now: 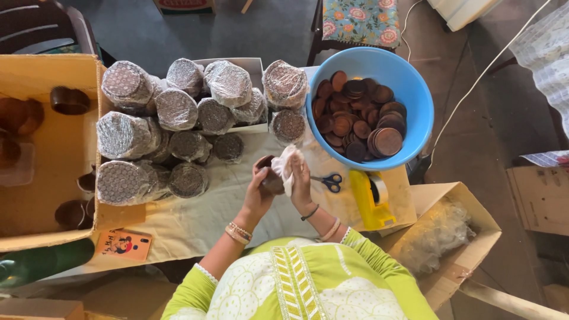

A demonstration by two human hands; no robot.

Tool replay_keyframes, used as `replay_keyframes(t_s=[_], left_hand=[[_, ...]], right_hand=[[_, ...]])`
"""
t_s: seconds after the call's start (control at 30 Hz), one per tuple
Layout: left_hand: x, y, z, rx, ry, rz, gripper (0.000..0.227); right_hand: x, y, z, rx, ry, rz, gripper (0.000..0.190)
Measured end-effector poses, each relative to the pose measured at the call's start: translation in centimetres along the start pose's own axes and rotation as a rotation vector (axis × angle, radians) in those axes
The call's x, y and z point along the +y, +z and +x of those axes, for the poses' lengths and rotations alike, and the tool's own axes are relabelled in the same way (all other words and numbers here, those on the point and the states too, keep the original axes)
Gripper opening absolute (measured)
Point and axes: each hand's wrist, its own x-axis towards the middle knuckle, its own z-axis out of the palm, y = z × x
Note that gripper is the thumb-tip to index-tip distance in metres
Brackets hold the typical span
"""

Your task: The person wraps clay lamps in bubble wrap, secures the wrapping with tape from a manual dispenser, and organizes the wrapped items into stacks or places them into boxes and bowls.

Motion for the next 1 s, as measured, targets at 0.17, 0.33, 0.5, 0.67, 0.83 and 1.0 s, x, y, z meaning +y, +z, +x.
replay_keyframes(t_s=[0.17, 0.33, 0.5, 0.67, 0.83, 1.0], left_hand=[[2.2, -0.6, -0.7, -0.207, -0.090, -0.189, 0.068], [1.9, 0.0, -1.2, -0.248, -0.100, -0.250, 0.077], [1.9, -0.7, -1.4, -0.377, 0.047, -0.153, 0.076], [1.1, -0.4, -1.5, -0.336, -0.046, -0.174, 0.074], [2.8, 1.8, -1.7, -0.315, 0.012, -0.120, 0.067], [3.0, 1.6, -1.6, -0.194, 0.244, 0.177, 0.057]], right_hand=[[-4.2, 1.8, -0.6, 0.079, -0.137, -0.327, 0.048], [-8.6, 5.9, -4.0, -0.546, -0.804, -1.119, 0.047], [-6.5, 2.6, -5.3, -0.723, -0.708, -1.100, 0.032], [-5.5, 0.8, -3.2, -0.600, -0.841, -1.336, 0.028], [-5.9, 1.3, -2.7, -0.493, -1.026, -1.598, 0.021], [-6.6, 2.3, -3.8, -0.354, -0.925, -1.641, 0.026]])
